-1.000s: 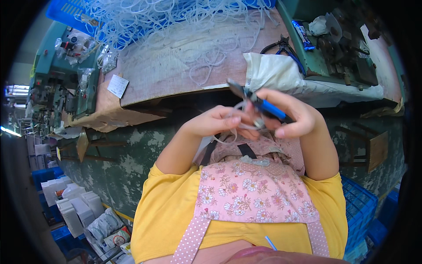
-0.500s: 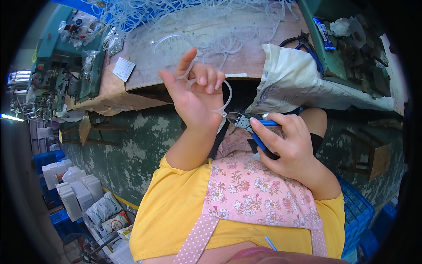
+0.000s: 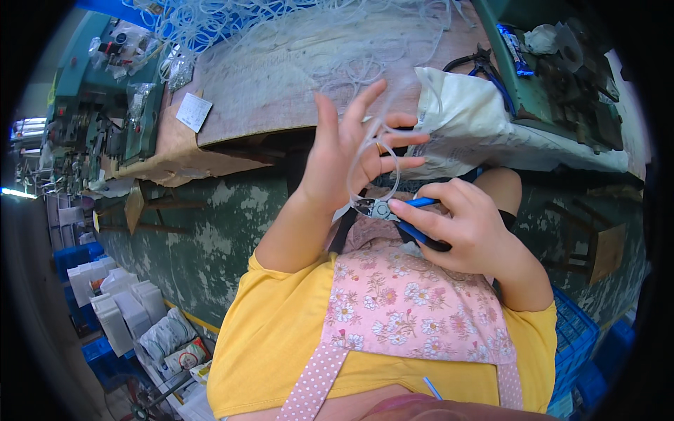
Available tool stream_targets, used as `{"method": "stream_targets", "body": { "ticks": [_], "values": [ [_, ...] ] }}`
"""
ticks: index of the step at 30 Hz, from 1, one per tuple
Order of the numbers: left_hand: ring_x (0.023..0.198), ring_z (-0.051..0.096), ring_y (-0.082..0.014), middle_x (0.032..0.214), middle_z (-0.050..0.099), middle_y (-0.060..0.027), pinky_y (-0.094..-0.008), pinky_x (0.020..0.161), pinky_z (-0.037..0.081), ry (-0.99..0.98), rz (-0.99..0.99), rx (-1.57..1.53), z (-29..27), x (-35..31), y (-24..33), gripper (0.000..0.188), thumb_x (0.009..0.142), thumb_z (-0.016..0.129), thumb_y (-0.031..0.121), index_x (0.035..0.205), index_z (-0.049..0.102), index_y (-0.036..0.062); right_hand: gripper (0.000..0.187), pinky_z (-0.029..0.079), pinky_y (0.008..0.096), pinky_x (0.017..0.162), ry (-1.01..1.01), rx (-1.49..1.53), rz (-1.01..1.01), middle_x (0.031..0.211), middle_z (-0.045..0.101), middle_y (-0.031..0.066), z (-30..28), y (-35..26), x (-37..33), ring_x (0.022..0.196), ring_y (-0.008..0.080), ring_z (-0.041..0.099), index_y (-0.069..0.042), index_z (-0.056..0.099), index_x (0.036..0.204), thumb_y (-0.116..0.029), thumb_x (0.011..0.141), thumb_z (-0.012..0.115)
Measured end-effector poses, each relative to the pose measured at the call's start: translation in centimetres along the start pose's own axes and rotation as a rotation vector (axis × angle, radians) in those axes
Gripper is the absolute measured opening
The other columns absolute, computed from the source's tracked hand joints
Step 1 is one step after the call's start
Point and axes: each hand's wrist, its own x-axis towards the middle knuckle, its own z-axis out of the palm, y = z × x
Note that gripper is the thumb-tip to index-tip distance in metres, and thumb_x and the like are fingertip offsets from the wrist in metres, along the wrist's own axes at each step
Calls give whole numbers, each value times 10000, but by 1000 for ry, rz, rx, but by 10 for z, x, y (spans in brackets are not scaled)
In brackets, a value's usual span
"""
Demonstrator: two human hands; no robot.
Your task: The person repeatedly picks up lengths of clear plastic tubing from a blue basket, wraps a loop around their left hand, and uses blue-handled pliers to cut the tubing into short segments. The cut pieces are placed on the workbench.
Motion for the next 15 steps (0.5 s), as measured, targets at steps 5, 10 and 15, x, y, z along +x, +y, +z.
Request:
{"method": "stream_targets", "body": {
  "ticks": [5,10,15],
  "values": [
    [1391,306,-334,1543,175,-237,-477,1118,280,-29,1003,1200,-25,0,-34,1099,803,562,698,1542,-15,124,720,459,324,876,-154,1017,290,1224,553,127,-18,6,-6,998,177,564,-66,465,1422,-62,747,717],
    [991,537,-202,1324,475,-193,-329,822,465,183,972,944,-21,-6,-43,776,899,551,173,1542,121,119,782,414,280,910,65,1528,319,1420,453,126,-6,4,-5,1086,122,510,43,351,1456,-47,766,708],
    [802,474,-152,1255,503,-127,-265,691,425,142,698,-181,-6,-7,-16,780,776,507,146,1521,278,128,705,478,351,749,289,66,153,1048,572,117,9,0,2,843,273,580,-149,577,1333,-97,648,738]
  ]
}}
